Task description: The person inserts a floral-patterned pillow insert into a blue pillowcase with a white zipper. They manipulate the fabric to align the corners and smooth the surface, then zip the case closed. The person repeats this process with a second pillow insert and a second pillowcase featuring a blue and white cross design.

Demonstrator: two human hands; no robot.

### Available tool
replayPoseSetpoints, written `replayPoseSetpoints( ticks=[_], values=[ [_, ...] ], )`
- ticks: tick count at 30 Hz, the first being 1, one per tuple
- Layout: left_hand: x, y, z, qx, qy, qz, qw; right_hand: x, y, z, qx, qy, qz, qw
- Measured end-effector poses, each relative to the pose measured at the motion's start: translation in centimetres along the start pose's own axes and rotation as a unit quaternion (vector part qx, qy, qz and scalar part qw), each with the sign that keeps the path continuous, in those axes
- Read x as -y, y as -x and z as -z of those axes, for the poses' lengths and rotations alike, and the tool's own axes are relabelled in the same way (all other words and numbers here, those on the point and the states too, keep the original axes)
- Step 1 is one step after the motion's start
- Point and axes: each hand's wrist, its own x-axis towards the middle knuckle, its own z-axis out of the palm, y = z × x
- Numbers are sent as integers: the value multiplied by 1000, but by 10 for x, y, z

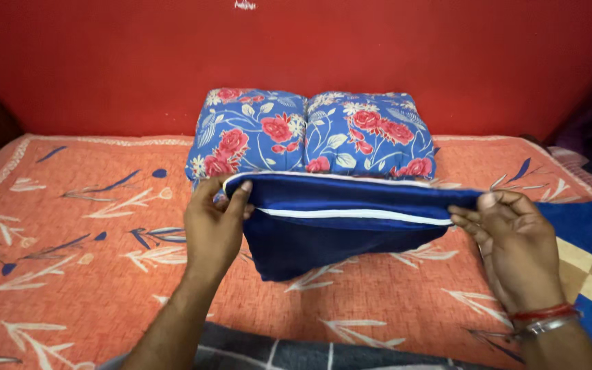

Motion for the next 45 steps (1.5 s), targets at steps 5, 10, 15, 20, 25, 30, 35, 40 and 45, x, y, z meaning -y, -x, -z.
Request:
replayPoseSetpoints(
  ticks=[5,10,15,20,25,30,35,40,45],
  values=[
    [19,-3,-5,15,-21,-115,993,13,7,0,14,50,1,999],
    [13,2,-14,43,1,-81,996,37,9,11,-31,107,46,993],
    [0,13,-21,20,-168,-56,984,51,12,34,-79,329,138,931],
    [11,16,-29,49,-52,-82,994,26,6,40,-31,219,172,960],
    [9,15,-17,4,54,-109,993,14,9,19,24,175,207,962],
    [13,9,5,34,66,-87,993,1,5,16,69,200,82,974],
    [26,0,23,94,61,-62,992,-3,3,16,133,62,-98,984],
    [40,-11,36,153,-61,-40,985,-2,6,1,178,128,-69,973],
    [6,1,27,231,-40,95,968,-12,5,8,138,211,-49,967]
  ],
)
